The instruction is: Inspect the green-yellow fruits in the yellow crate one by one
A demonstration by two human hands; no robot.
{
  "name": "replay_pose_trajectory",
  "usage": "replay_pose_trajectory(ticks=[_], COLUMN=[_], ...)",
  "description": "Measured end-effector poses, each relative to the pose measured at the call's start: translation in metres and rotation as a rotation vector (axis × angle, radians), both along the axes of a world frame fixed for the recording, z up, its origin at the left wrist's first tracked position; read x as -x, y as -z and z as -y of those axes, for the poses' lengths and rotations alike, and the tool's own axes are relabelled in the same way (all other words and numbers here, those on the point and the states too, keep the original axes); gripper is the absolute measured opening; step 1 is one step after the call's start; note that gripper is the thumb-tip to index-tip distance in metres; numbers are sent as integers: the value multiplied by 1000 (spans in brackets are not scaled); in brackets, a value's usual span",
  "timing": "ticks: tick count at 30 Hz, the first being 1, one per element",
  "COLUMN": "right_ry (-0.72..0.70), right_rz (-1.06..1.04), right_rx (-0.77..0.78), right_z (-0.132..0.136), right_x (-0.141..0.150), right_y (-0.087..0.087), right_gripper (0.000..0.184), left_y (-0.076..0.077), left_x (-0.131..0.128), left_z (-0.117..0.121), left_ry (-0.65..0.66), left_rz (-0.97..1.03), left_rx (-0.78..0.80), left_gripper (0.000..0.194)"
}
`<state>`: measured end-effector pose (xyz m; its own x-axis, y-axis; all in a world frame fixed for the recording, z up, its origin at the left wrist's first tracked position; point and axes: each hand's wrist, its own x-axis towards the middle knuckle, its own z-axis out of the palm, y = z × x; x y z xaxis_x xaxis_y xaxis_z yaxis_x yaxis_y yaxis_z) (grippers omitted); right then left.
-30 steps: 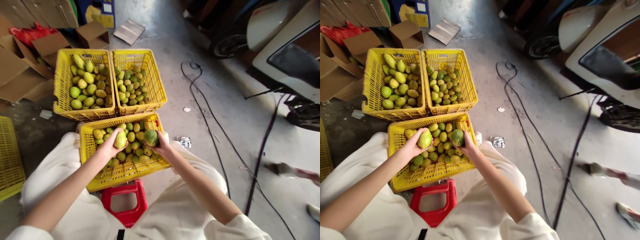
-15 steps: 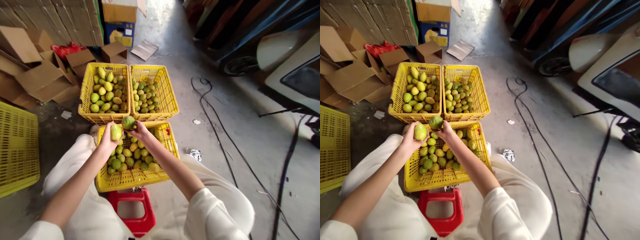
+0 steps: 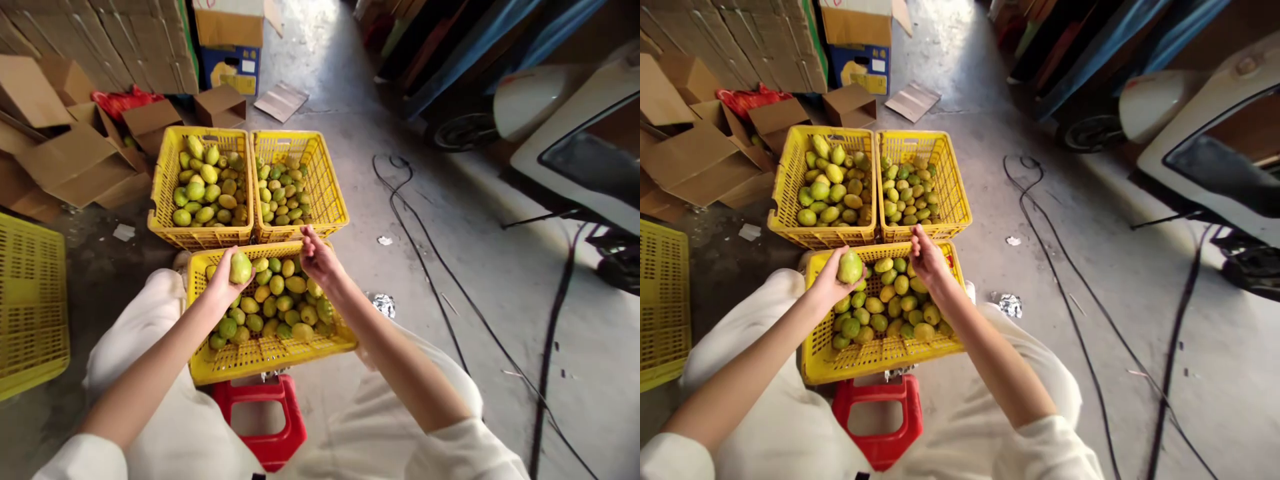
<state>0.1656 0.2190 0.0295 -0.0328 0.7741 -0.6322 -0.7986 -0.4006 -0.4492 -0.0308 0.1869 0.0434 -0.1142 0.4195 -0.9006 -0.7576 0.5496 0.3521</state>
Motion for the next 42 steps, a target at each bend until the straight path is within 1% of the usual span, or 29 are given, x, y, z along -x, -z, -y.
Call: replay_pose_trajectory(ticks=[2,5,7,8,10,11,12,14,16,18,20,22,24,25,26,28,30,31,32,33,34,35,36,38,39,42], right_ry=[-21,87,195,247,315,321,310,281,274,280,280,275,282,291,300,317,328,331,333,335,337,340,343,345,338,287], right_rz=[23,17,7,5,-7,-27,-55,-91,-97,-94,-99,-108,-115,-119,-123,-127,-121,-116,-110,-104,-98,-91,-83,-59,-47,-12], right_rx=[34,252,356,382,365,319,265,195,189,193,178,163,158,153,147,140,146,152,158,162,166,178,194,235,255,292], right_z=[26,61,76,80,81,80,78,73,71,71,73,75,76,77,78,79,80,80,81,82,83,85,86,89,90,91], right_x=[-38,-82,-99,-103,-107,-107,-107,-107,-109,-113,-116,-120,-124,-126,-129,-135,-142,-145,-148,-151,-152,-154,-154,-154,-153,-149], right_y=[1,1,0,-1,-2,-3,-3,-4,-4,-3,-3,-4,-5,-6,-7,-9,-11,-12,-12,-12,-13,-13,-12,-12,-13,-15], right_gripper=[17,34,41,42,40,39,38,38,39,40,41,41,41,41,40,39,38,37,37,35,34,33,32,31,30,29], left_y=[8,24,31,31,27,22,15,0,-15,-25,-29,-25,-12,-2,10,39,73,91,108,124,138,151,163,182,191,215], left_x=[-13,-36,-54,-63,-80,-87,-93,-98,-95,-88,-81,-79,-82,-84,-87,-92,-91,-89,-85,-80,-74,-68,-62,-53,-51,-51], left_z=[1,-1,-9,-15,-32,-42,-51,-68,-77,-80,-77,-73,-69,-68,-68,-69,-69,-69,-68,-66,-63,-59,-55,-45,-41,-33], left_ry=[65,178,219,227,233,224,187,168,208,271,347,416,483,525,571,699,904,1042,1207,1360,1391,1400,1401,1384,1383,1386], left_rz=[32,76,70,60,56,59,74,173,234,256,236,182,118,90,58,-27,-168,-298,-483,-713,-834,-920,-1009,-1170,-1219,-1298], left_rx=[3,58,112,125,91,46,-42,-272,-457,-644,-765,-792,-763,-747,-733,-711,-658,-621,-583,-537,-484,-449,-421,-371,-356,-340], left_gripper=[13,8,5,3,7,13,22,42,58,64,65,65,64,63,62,62,63,62,57,50,41,35,34,40,45,56])
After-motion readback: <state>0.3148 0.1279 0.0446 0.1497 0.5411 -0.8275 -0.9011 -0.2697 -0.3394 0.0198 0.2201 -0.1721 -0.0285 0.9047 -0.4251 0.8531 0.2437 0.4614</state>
